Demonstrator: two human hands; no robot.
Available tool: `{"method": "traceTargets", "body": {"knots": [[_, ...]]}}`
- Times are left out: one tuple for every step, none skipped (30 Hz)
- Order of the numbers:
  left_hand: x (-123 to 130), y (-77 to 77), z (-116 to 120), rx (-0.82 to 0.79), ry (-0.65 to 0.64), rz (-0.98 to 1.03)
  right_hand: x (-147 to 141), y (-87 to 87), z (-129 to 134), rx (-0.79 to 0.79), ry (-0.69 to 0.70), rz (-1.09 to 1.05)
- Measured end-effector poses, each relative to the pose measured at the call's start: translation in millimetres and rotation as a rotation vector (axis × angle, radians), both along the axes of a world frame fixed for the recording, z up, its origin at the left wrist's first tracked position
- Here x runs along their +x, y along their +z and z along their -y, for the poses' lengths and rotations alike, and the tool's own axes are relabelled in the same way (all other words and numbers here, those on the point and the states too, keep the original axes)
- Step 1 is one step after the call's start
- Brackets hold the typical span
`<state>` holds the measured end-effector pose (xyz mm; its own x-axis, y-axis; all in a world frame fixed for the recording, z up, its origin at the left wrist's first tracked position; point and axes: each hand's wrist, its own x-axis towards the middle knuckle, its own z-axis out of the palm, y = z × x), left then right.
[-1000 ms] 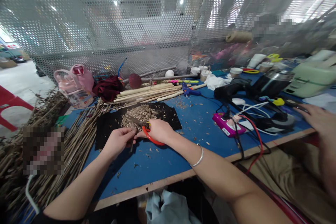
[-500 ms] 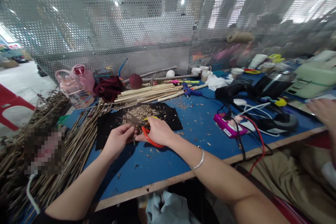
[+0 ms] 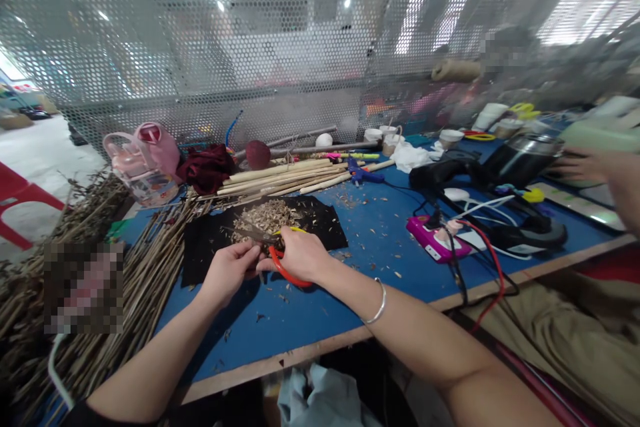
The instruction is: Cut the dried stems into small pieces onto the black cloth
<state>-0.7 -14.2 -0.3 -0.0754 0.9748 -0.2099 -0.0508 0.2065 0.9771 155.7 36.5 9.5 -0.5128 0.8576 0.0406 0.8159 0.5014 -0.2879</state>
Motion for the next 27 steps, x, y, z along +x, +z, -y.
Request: {"method": "traceTargets", "body": {"knots": [[0.0, 0.4, 0.0, -0.014, 0.004, 0.011, -0.2, 0.3, -0.1, -0.004, -0.007, 0.022], [-0.1, 0.6, 0.0, -0.031, 0.009, 0.023, -0.3, 0.6, -0.2, -0.011, -0.015, 0.044], [-0.3, 0.5, 0.0, -0.049, 0.013, 0.032, -0.3, 0.9, -0.4, -0.019, -0.020, 0.063], [-0.5, 0.2, -0.1, -0.066, 0.018, 0.035, -0.3, 1.1, -0.5, -0.028, -0.026, 0.079], [-0.7, -0.3, -0.3, -0.080, 0.021, 0.033, -0.3, 1.3, -0.7, -0.036, -0.032, 0.091], [-0.9, -0.9, -0.5, -0.088, 0.021, 0.027, -0.3, 1.4, -0.8, -0.042, -0.037, 0.101], [-1.1, -1.6, -0.8, -0.090, 0.016, 0.022, -0.2, 1.5, -0.9, -0.047, -0.043, 0.106], [-1.2, -2.3, -1.1, -0.089, 0.009, 0.019, -0.1, 1.6, -1.0, -0.051, -0.049, 0.109], [-1.2, -2.9, -1.4, -0.088, 0.001, 0.020, 0.0, 1.8, -1.0, -0.056, -0.054, 0.110], [-1.2, -3.3, -1.7, -0.092, -0.006, 0.024, 0.1, 2.0, -1.1, -0.064, -0.059, 0.111], [-1.2, -3.5, -1.8, -0.102, -0.009, 0.028, 0.2, 2.4, -1.1, -0.074, -0.064, 0.113], [-1.0, -3.5, -2.0, -0.117, -0.010, 0.031, 0.4, 2.9, -1.1, -0.088, -0.070, 0.117], [-0.9, -3.2, -2.0, -0.132, -0.009, 0.032, 0.6, 3.4, -1.2, -0.103, -0.075, 0.122], [-0.8, -2.7, -2.0, -0.146, -0.010, 0.031, 0.8, 3.9, -1.3, -0.116, -0.079, 0.127], [-0.6, -2.0, -1.9, -0.157, -0.010, 0.028, 1.0, 4.4, -1.5, -0.127, -0.083, 0.132], [-0.5, -1.1, -1.8, -0.162, -0.009, 0.024, 1.3, 4.6, -1.7, -0.134, -0.084, 0.135], [-0.3, -0.1, -1.7, -0.164, -0.007, 0.019, 1.6, 4.7, -1.9, -0.140, -0.083, 0.137], [-0.3, 1.0, -1.6, -0.166, -0.002, 0.015, 1.9, 4.6, -2.3, -0.143, -0.079, 0.138], [-0.3, 2.1, -1.6, -0.168, 0.004, 0.013, 2.1, 4.2, -2.7, -0.143, -0.076, 0.139], [-0.4, 3.0, -1.5, -0.171, 0.009, 0.013, 2.4, 3.7, -3.3, -0.141, -0.074, 0.139], [-0.6, 3.9, -1.5, -0.173, 0.013, 0.014, 2.6, 3.0, -3.9, -0.137, -0.071, 0.138], [-1.0, 4.6, -1.5, -0.175, 0.014, 0.016, 2.8, 2.3, -4.7, -0.129, -0.069, 0.134], [-1.5, 5.2, -1.4, -0.173, 0.014, 0.018, 2.9, 1.6, -5.4, -0.122, -0.066, 0.128], [-2.1, 5.7, -1.4, -0.166, 0.016, 0.021, 3.0, 1.1, -6.1, -0.115, -0.064, 0.121], [-2.8, 6.2, -1.4, -0.154, 0.021, 0.026, 3.2, 0.8, -6.8, -0.108, -0.064, 0.113], [-3.5, 6.7, -1.5, -0.138, 0.027, 0.035, 3.5, 0.9, -7.2, -0.098, -0.064, 0.106], [-4.1, 7.2, -1.6, -0.119, 0.038, 0.046, 3.9, 1.4, -7.4, -0.086, -0.066, 0.099]]}}
